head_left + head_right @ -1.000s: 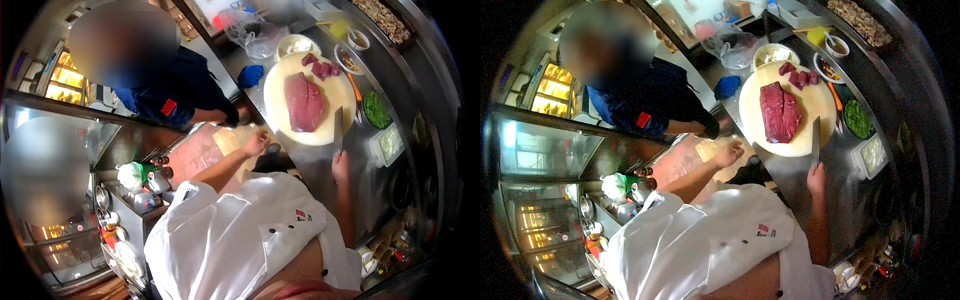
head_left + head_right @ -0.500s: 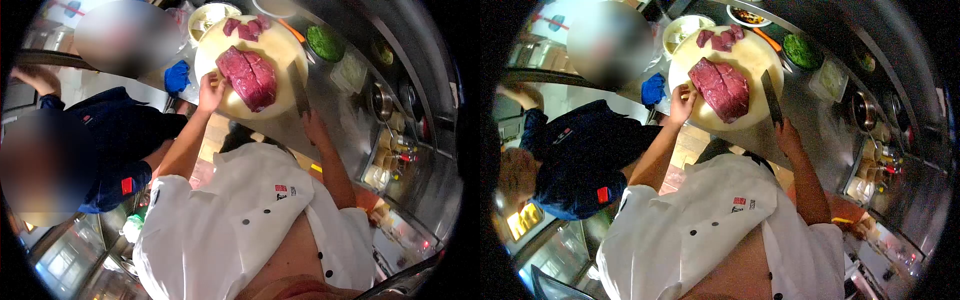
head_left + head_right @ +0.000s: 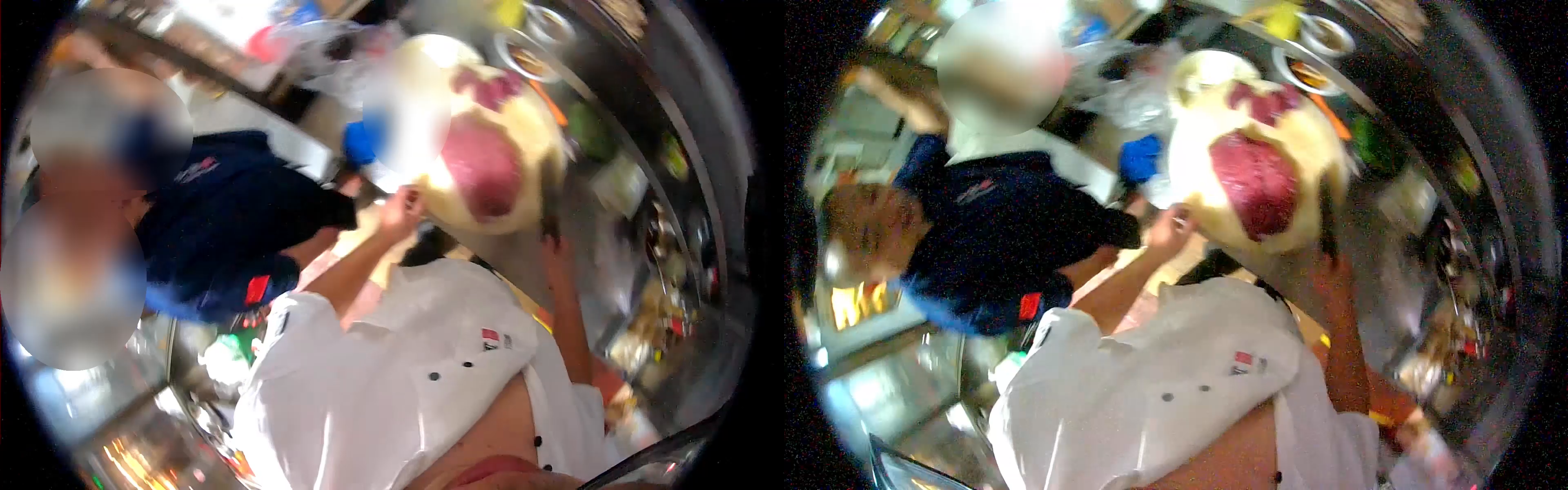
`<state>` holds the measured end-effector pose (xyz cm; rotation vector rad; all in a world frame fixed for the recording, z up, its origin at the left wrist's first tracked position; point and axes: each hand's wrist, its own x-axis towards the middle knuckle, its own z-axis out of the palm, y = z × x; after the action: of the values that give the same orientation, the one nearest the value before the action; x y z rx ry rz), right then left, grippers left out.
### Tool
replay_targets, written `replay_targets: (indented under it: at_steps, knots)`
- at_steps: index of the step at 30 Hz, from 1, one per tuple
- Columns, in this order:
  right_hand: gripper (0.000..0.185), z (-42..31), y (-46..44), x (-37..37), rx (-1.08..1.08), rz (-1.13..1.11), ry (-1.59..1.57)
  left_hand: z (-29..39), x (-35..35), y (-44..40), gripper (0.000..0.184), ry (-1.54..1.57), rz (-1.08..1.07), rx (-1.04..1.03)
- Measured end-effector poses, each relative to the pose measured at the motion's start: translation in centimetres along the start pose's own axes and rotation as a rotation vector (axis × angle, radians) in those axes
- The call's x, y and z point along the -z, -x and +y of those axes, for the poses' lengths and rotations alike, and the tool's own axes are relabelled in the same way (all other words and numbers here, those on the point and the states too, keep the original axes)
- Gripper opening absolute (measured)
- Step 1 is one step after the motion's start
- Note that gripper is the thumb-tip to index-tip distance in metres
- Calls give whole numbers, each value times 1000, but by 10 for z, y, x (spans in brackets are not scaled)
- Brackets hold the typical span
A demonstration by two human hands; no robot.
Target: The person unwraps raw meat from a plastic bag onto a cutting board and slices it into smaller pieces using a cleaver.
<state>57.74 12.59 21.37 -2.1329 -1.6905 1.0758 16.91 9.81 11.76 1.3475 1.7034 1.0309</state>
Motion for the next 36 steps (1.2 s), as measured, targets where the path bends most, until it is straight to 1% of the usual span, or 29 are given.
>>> replay_targets:
  at_steps: [2,3,5,6,7,8,9,11,12,14,15,16,18,19,21,22,23,24,25,26,27,29,31,33,34,36]
  knots:
    - [41,15,-12,-6,109,131,37,1,5,35,26,-16,11,36]
    - [41,2,-13,-3,100,155,77,4,8,51,23,-22,11,65]
    - [42,-4,-26,-4,115,206,136,0,11,74,25,0,-12,130]
    - [43,6,-42,-7,135,232,157,7,13,83,34,-100,-56,254]
    - [46,19,-58,-14,240,286,223,18,16,93,34,-108,-38,273]
    - [50,31,-74,-19,342,345,285,13,13,102,35,-116,-48,296]
    - [50,33,-82,-20,360,337,276,18,11,112,34,-136,-18,290]
    - [56,33,-101,-23,407,241,321,28,10,131,31,-104,5,261]
    - [56,34,-103,-22,419,234,314,39,5,143,30,-68,30,258]
    - [57,30,-108,-23,409,176,322,57,1,162,29,-92,49,261]
    - [54,31,-107,-27,430,177,270,68,-2,169,29,-107,50,270]
    - [54,36,-111,-29,438,170,263,90,-5,170,29,-114,60,273]
    - [51,49,-120,-29,584,175,233,147,-9,159,23,42,144,168]
    - [52,51,-119,-27,569,188,364,195,2,148,21,66,144,85]
    - [52,43,-107,-9,580,156,369,302,26,128,16,177,173,-113]
    - [52,38,-102,-1,592,129,371,331,26,125,15,206,229,-227]
    - [51,41,-99,3,685,203,354,359,26,122,14,228,282,-343]
    - [51,47,-89,6,680,201,357,361,9,121,16,184,233,-342]
    - [49,48,-77,9,669,151,144,361,-8,120,19,139,184,-342]
    - [47,42,-69,12,664,110,-76,326,-40,119,26,23,26,-240]
    - [44,49,-55,12,646,22,-213,291,-73,119,32,-110,-139,-155]
    - [37,62,-28,12,584,-142,-488,180,-129,138,45,-329,-276,-61]
    - [34,85,-6,8,456,-294,-589,134,-146,154,48,-348,-310,-1]
    - [33,115,9,4,374,-402,-547,146,-139,167,42,-250,-406,96]
    - [33,123,16,4,341,-449,-537,165,-129,169,38,-187,-444,110]
    - [32,129,22,-2,299,-500,-539,163,-131,172,37,-101,-393,127]
